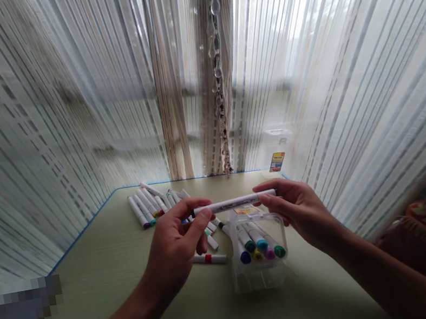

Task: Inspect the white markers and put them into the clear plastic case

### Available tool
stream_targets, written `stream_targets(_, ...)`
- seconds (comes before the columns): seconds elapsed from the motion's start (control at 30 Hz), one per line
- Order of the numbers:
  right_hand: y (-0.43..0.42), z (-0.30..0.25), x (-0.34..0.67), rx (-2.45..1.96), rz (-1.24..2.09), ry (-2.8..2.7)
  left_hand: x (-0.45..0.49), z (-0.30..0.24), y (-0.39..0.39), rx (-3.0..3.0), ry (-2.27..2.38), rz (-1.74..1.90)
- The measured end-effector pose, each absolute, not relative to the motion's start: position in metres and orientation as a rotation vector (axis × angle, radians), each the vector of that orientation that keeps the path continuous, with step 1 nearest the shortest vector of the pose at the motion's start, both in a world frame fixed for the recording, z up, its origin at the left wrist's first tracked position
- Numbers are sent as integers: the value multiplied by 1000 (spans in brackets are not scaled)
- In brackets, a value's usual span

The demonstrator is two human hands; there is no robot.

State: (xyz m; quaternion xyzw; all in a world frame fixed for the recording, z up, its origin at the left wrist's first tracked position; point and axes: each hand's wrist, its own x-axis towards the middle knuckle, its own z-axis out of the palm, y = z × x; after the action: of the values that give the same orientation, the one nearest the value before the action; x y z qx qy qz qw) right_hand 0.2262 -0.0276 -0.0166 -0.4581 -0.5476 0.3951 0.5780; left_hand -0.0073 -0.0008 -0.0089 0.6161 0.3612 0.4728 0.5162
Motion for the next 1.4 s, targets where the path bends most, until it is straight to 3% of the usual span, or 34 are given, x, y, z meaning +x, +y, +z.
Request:
stream_targets(0.47,-27,-19,230,-1018,1142,-1252,-13,-3,-18,1793,878,1366)
stream_targets(0.8,-24,-23,232,-1012,1118,-1259,-14,-9,-17,1855,790,1416)
stream_targets(1.1,-31,-12,227,-916,891,-1315,-14,-29,16,1648,786,1076)
stream_targets(1.4,-47,-1,213,-846,591,-1541,-13,-30,21,1671,744,972)
